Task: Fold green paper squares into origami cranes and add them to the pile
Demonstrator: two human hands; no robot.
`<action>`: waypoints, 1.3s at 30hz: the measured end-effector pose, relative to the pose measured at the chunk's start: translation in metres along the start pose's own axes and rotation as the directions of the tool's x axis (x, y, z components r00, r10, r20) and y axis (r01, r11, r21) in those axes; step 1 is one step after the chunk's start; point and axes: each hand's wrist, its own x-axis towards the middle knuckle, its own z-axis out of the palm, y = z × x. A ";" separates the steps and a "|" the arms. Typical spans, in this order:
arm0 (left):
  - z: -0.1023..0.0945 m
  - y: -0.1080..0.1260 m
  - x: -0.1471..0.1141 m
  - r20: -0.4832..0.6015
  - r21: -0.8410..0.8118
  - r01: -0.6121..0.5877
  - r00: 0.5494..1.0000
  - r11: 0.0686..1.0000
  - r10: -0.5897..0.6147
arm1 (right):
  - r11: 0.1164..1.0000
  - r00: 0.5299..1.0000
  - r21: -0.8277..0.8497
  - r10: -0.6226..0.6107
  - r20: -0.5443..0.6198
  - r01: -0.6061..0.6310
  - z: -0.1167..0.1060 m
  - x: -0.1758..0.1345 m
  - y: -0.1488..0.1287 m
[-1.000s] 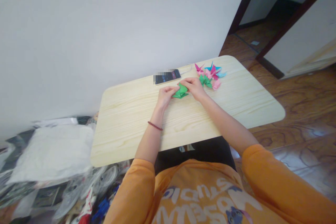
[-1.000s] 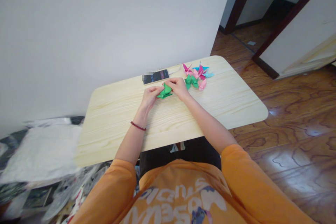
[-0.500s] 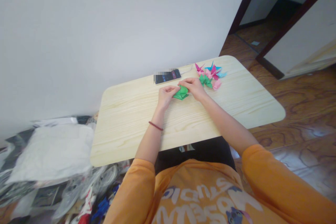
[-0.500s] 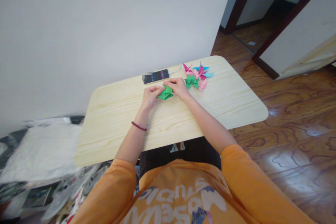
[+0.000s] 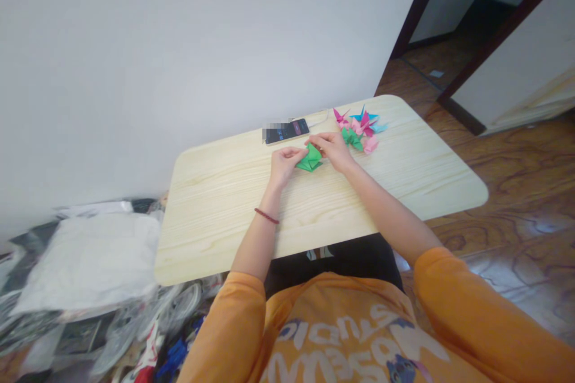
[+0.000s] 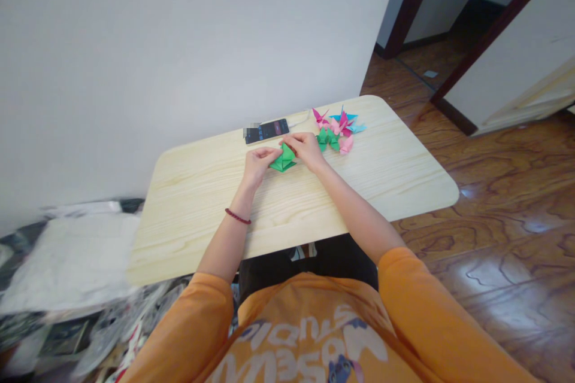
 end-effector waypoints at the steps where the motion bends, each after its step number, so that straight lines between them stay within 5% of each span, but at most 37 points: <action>1: 0.000 0.000 0.000 -0.001 -0.004 -0.001 1.000 1.000 0.001 | 1.000 1.000 -0.004 0.012 0.005 -0.012 0.000 -0.001 0.000; 16: 0.002 0.002 -0.001 0.015 -0.027 0.012 1.000 1.000 -0.011 | 0.992 0.993 -0.049 -0.115 0.006 0.115 -0.001 0.006 0.010; 22: 0.001 -0.002 0.001 0.017 -0.040 -0.022 1.000 0.999 0.023 | 1.000 0.999 -0.018 -0.020 0.029 0.020 -0.001 0.003 0.007; 28: 0.000 -0.002 0.001 0.028 -0.053 -0.036 0.999 0.998 0.038 | 0.995 0.995 -0.049 -0.090 0.034 0.091 -0.001 0.002 0.005; 39: 0.001 -0.003 0.002 0.065 -0.109 0.073 0.996 0.991 -0.066 | 0.979 0.982 -0.093 -0.185 -0.045 0.180 -0.003 0.012 0.015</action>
